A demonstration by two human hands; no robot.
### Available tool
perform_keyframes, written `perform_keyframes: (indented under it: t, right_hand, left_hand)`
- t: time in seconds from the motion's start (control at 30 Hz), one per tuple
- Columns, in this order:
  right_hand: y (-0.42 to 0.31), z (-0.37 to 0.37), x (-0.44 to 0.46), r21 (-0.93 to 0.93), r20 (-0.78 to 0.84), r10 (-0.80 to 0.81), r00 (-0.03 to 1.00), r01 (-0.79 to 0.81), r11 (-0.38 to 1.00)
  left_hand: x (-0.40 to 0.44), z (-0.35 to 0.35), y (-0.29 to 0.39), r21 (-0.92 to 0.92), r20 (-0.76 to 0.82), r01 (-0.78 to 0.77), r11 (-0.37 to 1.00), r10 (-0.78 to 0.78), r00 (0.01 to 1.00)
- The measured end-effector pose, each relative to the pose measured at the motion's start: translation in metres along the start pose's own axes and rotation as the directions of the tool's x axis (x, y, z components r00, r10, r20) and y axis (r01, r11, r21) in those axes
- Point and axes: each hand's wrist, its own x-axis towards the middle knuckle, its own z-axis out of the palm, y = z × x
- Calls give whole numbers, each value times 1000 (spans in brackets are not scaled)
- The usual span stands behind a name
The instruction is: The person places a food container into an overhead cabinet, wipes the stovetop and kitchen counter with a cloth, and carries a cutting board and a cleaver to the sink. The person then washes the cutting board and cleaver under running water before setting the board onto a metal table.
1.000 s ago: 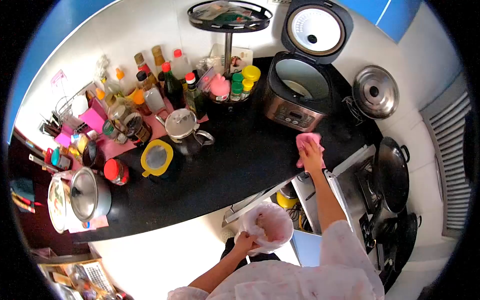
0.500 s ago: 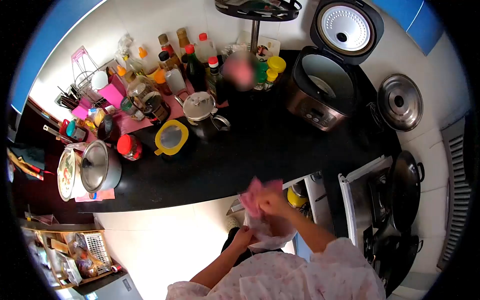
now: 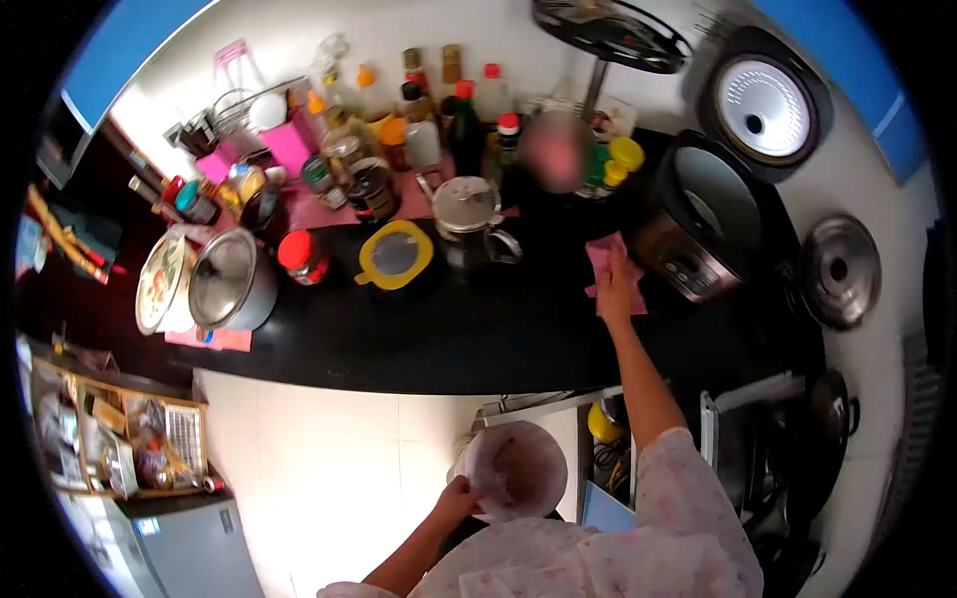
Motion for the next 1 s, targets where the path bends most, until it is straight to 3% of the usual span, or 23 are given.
perform_keyframes:
  t: [0.03,0.13,0.2,0.23,0.27,0.33,0.4,0.43,0.47,0.53,0.57,0.6,0.63,0.67,0.7,0.73,0.77,0.8,0.83,0.9,0.93,0.97,1.0]
  right_hand:
    - [1,12,11,-143,25,-27,999,30,989]
    - [-13,29,19,-247,175,-62,983,105,963]
    - [-36,23,-1,152,460,58,886,-143,978]
    - [-56,14,-24,198,551,47,833,-185,963]
    - [-64,21,-60,418,345,-248,905,88,904]
    - [-124,0,-122,537,316,-503,805,285,794]
    - [-166,11,-197,764,394,-494,775,23,645]
    - [-165,32,-242,811,411,-599,687,23,584]
    - [-201,4,-251,829,327,-703,631,165,534]
    - [-226,-6,-278,843,497,-674,547,-119,525]
    - [-228,-11,-275,848,492,-680,544,-121,517]
    - [-232,-30,-258,721,686,-492,536,-412,557]
    - [-230,-42,-241,531,847,-295,443,-667,523]
    - [-211,-46,-221,476,878,-193,438,-756,449]
    - [-218,-62,-192,615,761,-36,648,-703,356]
    - [-176,-42,-176,776,535,26,845,-503,381]
    - [-163,-60,-143,724,302,-14,953,-219,654]
    - [-121,-49,-119,667,21,-122,992,76,741]
    - [-118,-69,-104,595,98,66,993,-112,796]
    - [-100,-65,-87,599,151,384,911,-393,698]
    - [-72,-47,-87,597,145,384,912,-390,701]
    - [-33,-14,-95,172,-65,110,992,-97,980]
    - [-15,8,-108,-339,-105,-234,967,186,922]
  left_hand:
    - [-4,-5,-6,22,-20,-2,1000,3,1000]
    - [-20,-25,-25,-106,-101,-11,994,0,995]
    - [-25,-40,-37,-228,-170,-39,973,0,985]
    - [-26,-46,-43,-303,-205,-71,950,7,979]
    - [-24,-51,-47,-340,-252,-82,937,-7,968]
    - [-20,-62,-48,-378,-331,-132,916,-1,944]
    - [-19,-68,-39,-371,-380,-137,918,-15,925]
    - [-18,-71,-32,-396,-382,-152,906,-11,924]
    - [-17,-74,-28,-363,-408,-155,919,-7,913]
    - [-8,-87,-30,-368,-396,-228,901,70,916]
    - [-8,-93,-35,-379,-378,-285,880,134,916]
    - [-25,-88,-14,-349,-434,-272,897,102,895]
    - [-26,-92,-11,-350,-446,-273,896,97,890]
    - [-25,-98,-11,-395,-442,-315,863,122,889]
    - [-26,-103,-10,-441,-440,-356,824,148,886]
    - [-30,-109,-6,-402,-476,-352,845,135,869]
    - [-31,-117,-6,-408,-485,-358,840,133,864]
    - [-28,-127,-6,-446,-491,-372,814,125,862]
    - [-27,-138,-5,-480,-493,-383,789,118,862]
    - [-28,-158,-3,-480,-506,-380,790,104,856]
    - [-29,-167,1,-489,-504,-382,784,103,857]
    - [-29,-180,4,-498,-503,-384,778,101,858]
    - [-29,-194,4,-499,-497,-375,781,96,863]
